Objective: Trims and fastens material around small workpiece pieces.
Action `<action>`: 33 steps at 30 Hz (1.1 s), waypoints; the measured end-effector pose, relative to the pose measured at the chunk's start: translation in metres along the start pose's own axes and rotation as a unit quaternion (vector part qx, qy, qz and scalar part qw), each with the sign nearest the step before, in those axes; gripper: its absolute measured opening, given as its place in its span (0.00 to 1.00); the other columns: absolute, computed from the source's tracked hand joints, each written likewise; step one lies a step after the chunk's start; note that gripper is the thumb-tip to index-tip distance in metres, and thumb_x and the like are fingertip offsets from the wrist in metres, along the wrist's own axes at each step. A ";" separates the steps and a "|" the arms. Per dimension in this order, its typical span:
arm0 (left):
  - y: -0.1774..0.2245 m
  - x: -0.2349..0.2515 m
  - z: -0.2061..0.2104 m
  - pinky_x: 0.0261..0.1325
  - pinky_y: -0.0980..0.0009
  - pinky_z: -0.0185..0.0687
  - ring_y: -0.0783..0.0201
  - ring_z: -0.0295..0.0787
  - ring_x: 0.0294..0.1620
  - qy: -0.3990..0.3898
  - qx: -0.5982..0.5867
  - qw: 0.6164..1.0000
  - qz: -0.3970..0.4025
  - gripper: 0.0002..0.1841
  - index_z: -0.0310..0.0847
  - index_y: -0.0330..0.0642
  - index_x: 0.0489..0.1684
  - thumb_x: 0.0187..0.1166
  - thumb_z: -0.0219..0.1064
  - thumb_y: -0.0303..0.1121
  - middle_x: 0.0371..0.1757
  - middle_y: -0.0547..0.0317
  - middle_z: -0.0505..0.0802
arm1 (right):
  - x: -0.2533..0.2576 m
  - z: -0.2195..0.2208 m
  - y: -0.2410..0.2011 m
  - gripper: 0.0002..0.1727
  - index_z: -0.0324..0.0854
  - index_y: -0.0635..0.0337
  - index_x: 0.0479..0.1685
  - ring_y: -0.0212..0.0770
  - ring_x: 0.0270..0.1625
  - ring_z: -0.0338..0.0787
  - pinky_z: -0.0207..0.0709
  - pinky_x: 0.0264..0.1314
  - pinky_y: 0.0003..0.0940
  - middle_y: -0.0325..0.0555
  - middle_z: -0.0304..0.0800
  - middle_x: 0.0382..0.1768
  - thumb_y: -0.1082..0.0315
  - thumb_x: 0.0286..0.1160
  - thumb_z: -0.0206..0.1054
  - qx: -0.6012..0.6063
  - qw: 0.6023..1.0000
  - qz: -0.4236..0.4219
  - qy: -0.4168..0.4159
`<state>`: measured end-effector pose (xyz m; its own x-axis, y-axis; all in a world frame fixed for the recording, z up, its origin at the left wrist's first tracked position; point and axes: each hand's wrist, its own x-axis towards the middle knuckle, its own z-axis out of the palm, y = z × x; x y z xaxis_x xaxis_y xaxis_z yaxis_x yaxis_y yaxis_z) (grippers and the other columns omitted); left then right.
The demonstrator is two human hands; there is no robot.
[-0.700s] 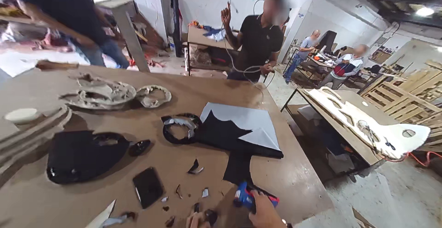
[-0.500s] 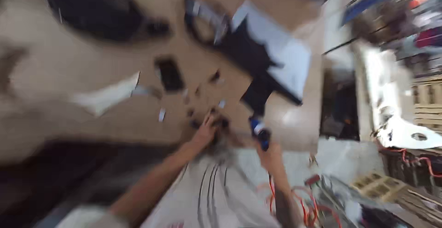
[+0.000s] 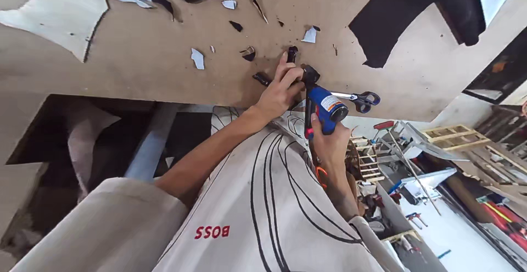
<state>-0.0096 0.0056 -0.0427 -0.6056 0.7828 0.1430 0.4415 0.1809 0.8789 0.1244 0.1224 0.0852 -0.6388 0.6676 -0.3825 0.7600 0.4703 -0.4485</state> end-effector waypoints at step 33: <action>0.047 0.040 -0.047 0.91 0.47 0.56 0.41 0.54 0.92 -0.120 0.111 0.976 -0.143 0.08 0.96 0.46 0.49 0.76 0.74 0.30 0.84 0.50 0.77 | 0.079 -0.046 0.060 0.28 0.77 0.54 0.79 0.71 0.84 0.67 0.62 0.82 0.71 0.65 0.74 0.78 0.57 0.81 0.68 -0.153 0.977 -0.121 0.084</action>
<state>-0.0439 0.0175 0.0257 -0.5644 0.7934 -0.2281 0.4255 0.5163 0.7432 0.1244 0.2298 0.0649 -0.7949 0.5888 -0.1464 0.6060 0.7591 -0.2376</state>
